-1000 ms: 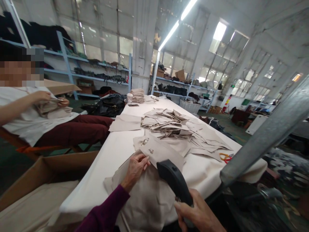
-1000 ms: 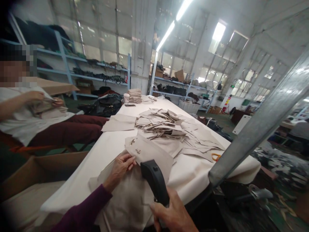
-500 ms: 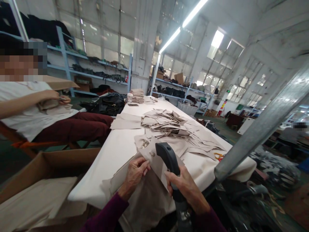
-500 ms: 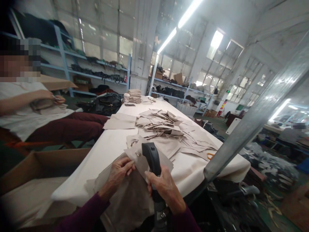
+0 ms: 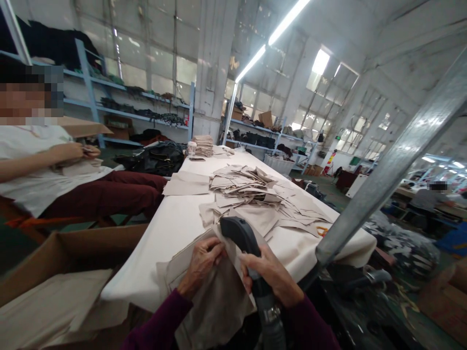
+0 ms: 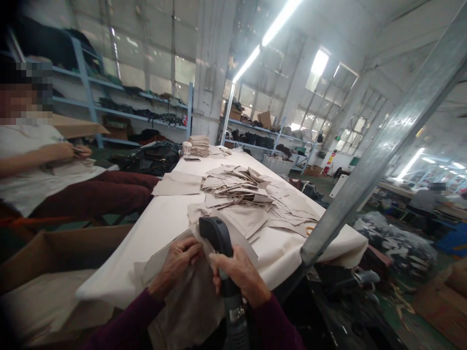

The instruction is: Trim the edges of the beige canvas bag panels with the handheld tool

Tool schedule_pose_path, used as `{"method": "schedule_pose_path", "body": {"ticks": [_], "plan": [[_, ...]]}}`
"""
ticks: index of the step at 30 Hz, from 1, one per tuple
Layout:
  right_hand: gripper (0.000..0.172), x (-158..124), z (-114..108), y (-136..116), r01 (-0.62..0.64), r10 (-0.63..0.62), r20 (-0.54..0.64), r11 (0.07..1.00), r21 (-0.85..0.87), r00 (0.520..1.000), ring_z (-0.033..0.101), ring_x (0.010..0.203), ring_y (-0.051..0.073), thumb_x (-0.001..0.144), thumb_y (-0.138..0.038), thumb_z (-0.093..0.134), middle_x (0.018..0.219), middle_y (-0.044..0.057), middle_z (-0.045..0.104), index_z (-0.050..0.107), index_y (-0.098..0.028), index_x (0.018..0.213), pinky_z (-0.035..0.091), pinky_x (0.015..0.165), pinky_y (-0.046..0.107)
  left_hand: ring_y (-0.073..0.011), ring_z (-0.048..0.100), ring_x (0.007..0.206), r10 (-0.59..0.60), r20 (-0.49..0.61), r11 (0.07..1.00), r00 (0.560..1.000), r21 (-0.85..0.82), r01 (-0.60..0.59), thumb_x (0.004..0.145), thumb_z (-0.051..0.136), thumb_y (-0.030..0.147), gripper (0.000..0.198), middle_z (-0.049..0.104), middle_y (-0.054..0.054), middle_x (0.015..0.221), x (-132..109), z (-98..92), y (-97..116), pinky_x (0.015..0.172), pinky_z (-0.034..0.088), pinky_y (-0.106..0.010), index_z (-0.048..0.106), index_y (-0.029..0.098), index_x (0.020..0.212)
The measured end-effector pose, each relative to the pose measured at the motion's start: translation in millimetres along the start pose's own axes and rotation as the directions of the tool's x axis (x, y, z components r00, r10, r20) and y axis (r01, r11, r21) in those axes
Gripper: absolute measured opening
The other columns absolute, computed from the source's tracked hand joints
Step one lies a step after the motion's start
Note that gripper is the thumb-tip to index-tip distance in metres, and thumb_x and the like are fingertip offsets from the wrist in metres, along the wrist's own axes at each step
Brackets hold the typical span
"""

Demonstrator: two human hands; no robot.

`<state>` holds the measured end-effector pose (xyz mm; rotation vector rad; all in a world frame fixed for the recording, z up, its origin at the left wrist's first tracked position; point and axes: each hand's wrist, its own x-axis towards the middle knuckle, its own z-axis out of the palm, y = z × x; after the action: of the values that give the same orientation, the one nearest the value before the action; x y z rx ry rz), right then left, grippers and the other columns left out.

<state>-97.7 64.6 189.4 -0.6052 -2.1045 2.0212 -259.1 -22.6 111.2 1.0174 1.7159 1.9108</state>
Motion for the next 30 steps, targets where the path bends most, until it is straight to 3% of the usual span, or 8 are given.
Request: {"method": "schedule_pose_path", "body": {"ticks": [3, 8, 14, 22, 27, 30], "plan": [[0.031, -11.0, -1.3, 5.1, -0.026, 0.026, 0.024, 0.999, -0.021, 0.999, 0.045, 0.036, 0.008, 0.079, -0.041, 0.058, 0.045, -0.004, 0.049, 0.053, -0.014, 0.064, 0.039, 0.038, 0.018, -0.0102, 0.039, 0.045, 0.026, -0.052, 0.999, 0.998, -0.018, -0.027, 0.081, 0.055, 0.033, 0.032, 0.044, 0.005, 0.044, 3.9, -7.1, 7.1, 0.050, 0.030, -0.023, 0.057, 0.018, 0.053], [0.029, -28.1, 5.0, 6.9, -0.047, 0.048, 0.014, 0.998, -0.044, 0.999, 0.046, 0.038, 0.008, 0.080, -0.040, 0.057, 0.047, -0.004, 0.050, 0.053, -0.015, 0.067, 0.039, 0.038, 0.019, -0.0096, 0.038, 0.043, 0.035, 0.025, 0.999, 0.999, 0.014, -0.036, 0.079, 0.055, 0.029, 0.029, 0.046, 0.005, 0.044, -2.3, -9.0, 6.8, 0.046, 0.027, -0.023, 0.059, 0.017, 0.054], [0.030, -28.1, 8.2, -9.3, 0.067, -0.071, -0.066, 0.996, -0.062, 0.995, 0.046, 0.040, 0.008, 0.080, -0.043, 0.058, 0.050, -0.004, 0.050, 0.051, -0.016, 0.070, 0.041, 0.039, 0.019, -0.0092, 0.037, 0.042, 0.022, 0.055, 0.999, 0.998, 0.026, -0.023, 0.081, 0.053, 0.030, 0.029, 0.044, 0.005, 0.043, -27.6, -2.9, 6.0, 0.047, 0.027, -0.023, 0.058, 0.017, 0.055], [0.029, -97.8, 13.5, 2.6, -0.039, 0.029, -0.082, 0.992, -0.123, 0.996, 0.046, 0.039, 0.008, 0.082, -0.040, 0.057, 0.049, -0.004, 0.051, 0.052, -0.015, 0.070, 0.040, 0.040, 0.019, -0.0078, 0.037, 0.043, -0.019, 0.051, 0.997, 0.999, -0.075, 0.023, 0.078, 0.057, 0.028, 0.026, 0.051, 0.004, 0.051, -60.0, -8.3, 13.0, 0.046, 0.027, -0.023, 0.058, 0.017, 0.055], [0.033, -135.0, -4.4, 16.3, 0.012, -0.035, -0.212, 0.994, -0.110, 0.977, 0.046, 0.040, 0.008, 0.085, -0.041, 0.055, 0.046, -0.004, 0.048, 0.050, -0.015, 0.065, 0.040, 0.043, 0.020, -0.0061, 0.035, 0.042, -0.097, -0.094, 0.982, 0.991, -0.172, 0.080, 0.071, 0.062, 0.028, 0.021, 0.052, 0.004, 0.051, -60.5, -18.4, 4.3, 0.045, 0.027, -0.021, 0.058, 0.015, 0.055], [0.033, -155.9, -18.8, 28.6, -0.020, -0.003, -0.305, 0.997, -0.073, 0.952, 0.045, 0.039, 0.008, 0.084, -0.041, 0.055, 0.046, -0.004, 0.048, 0.050, -0.015, 0.066, 0.039, 0.041, 0.020, -0.0057, 0.036, 0.042, -0.138, -0.138, 0.975, 0.981, -0.194, 0.110, 0.065, 0.065, 0.028, 0.020, 0.052, 0.004, 0.050, -54.6, -22.9, -9.2, 0.043, 0.026, -0.020, 0.057, 0.014, 0.053]]}}
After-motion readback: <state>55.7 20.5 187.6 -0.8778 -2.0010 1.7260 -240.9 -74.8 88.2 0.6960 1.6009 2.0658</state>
